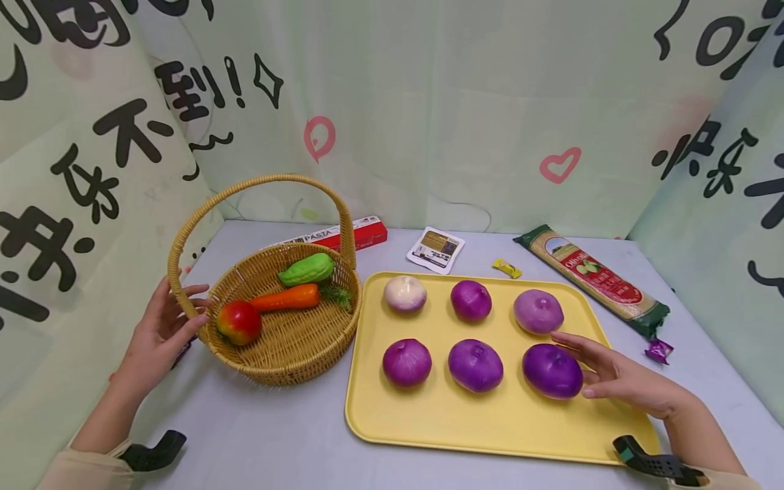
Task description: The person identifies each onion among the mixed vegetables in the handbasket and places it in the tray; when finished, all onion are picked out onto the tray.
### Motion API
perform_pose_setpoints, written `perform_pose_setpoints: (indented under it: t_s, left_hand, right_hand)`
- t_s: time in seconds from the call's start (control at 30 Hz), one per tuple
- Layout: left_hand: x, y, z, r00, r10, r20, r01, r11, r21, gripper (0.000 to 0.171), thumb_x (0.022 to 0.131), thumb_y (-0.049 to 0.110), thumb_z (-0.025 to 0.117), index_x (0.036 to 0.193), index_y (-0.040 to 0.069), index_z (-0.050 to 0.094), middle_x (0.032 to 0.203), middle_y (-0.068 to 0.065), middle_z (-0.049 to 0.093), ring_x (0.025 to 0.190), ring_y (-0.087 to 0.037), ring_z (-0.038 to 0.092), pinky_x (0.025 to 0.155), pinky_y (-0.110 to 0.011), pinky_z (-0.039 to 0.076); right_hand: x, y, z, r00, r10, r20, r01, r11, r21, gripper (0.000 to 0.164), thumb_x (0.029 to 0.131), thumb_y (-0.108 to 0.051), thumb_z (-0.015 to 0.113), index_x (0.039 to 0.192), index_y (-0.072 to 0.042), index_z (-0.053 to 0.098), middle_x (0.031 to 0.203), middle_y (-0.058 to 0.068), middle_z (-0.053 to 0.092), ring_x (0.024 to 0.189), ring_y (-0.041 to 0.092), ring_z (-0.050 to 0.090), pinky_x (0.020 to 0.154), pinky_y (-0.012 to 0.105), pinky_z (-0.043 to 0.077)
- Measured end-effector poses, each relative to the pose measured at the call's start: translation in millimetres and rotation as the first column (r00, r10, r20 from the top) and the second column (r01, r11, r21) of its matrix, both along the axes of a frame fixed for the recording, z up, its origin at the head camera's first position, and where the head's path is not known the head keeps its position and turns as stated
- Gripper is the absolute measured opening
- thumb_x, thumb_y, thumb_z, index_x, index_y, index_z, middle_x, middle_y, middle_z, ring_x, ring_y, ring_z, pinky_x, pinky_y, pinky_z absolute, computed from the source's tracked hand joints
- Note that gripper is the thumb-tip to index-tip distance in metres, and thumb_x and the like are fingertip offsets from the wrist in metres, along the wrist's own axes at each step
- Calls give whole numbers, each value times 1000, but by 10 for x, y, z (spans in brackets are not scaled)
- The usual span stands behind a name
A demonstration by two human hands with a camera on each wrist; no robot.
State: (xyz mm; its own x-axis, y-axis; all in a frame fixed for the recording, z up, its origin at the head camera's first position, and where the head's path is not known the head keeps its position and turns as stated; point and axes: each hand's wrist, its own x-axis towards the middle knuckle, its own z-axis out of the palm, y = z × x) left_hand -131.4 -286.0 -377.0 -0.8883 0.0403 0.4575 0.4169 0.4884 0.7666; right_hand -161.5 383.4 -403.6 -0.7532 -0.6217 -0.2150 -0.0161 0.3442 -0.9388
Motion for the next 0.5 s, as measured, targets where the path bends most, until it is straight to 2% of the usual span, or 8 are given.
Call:
perform_pose_setpoints:
  t_s: [0.1, 0.17, 0.27, 0.33, 0.37, 0.4, 0.43, 0.5]
  left_hand:
    - [14, -5, -4, 1000, 17, -1, -17, 1000, -24, 82, 88, -8, 56, 152, 22, 14, 130, 22, 49, 112, 8, 52, 87, -1, 41]
    - [24, -8, -8, 1000, 22, -19, -23, 999, -41, 81, 89, -7, 55, 152, 21, 13, 135, 22, 47, 117, 9, 47, 89, 0, 39]
    - [21, -28, 29, 998, 53, -34, -55, 996, -74, 72, 94, -1, 47, 152, 21, 11, 142, 17, 43, 124, 9, 42, 96, -4, 37]
    - [7, -30, 131, 996, 88, -24, -90, 994, -67, 64, 99, 7, 39, 153, 25, 9, 149, 12, 37, 134, 2, 36, 110, -25, 35]
    - [-15, -30, 206, 994, 107, -20, -108, 992, -64, 60, 100, 12, 35, 152, 28, 9, 151, 8, 34, 138, -3, 32, 115, -37, 29]
    - [-45, -24, 300, 992, 127, -20, -128, 989, -73, 57, 101, 16, 31, 152, 29, 9, 154, 6, 30, 142, -9, 27, 117, -48, 22]
    - [-73, 1, 411, 989, 149, -17, -149, 986, -75, 54, 102, 21, 29, 152, 31, 9, 155, 5, 26, 145, -15, 22, 116, -58, 14]
    - [-155, 83, 650, 985, 164, -55, -169, 978, -118, 52, 103, 28, 27, 152, 29, 11, 158, -1, 18, 148, -28, 12, 111, -69, 1]
  right_hand:
    - [-10, -8, -8, 1000, 3, -5, -3, 1000, -2, 73, 90, -4, 54, 150, -6, 13, 139, -30, 36, 121, -21, 36, 93, 10, 41]
    - [-15, 1, 5, 1000, -7, -17, 7, 999, 44, 71, 92, -7, 53, 151, -8, 13, 138, -31, 36, 120, -23, 36, 92, 11, 42]
    - [-31, 80, 54, 998, -43, -56, 51, 985, 167, 63, 96, -14, 47, 151, -11, 15, 146, -19, 35, 115, -27, 33, 101, 39, 45]
    - [-62, 155, 119, 991, -89, -96, 112, 956, 273, 58, 98, -21, 43, 151, -14, 19, 150, -8, 35, 111, -30, 32, 97, 47, 46]
    - [-88, 204, 153, 986, -104, -128, 138, 944, 298, 56, 99, -23, 40, 150, -13, 20, 151, 2, 33, 111, -30, 32, 96, 48, 46]
    - [-115, 243, 198, 978, -125, -166, 173, 932, 317, 54, 101, -25, 38, 150, -11, 21, 151, 10, 32, 109, -30, 32, 96, 48, 47]
    - [-145, 269, 261, 968, -148, -203, 213, 914, 344, 54, 101, -28, 36, 150, -11, 20, 152, 17, 27, 107, -30, 32, 94, 40, 49]
    - [-192, 247, 436, 940, -208, -271, 299, 885, 358, 58, 102, -33, 33, 151, -10, 14, 154, 23, 17, 128, -11, 35, 98, 43, 46]
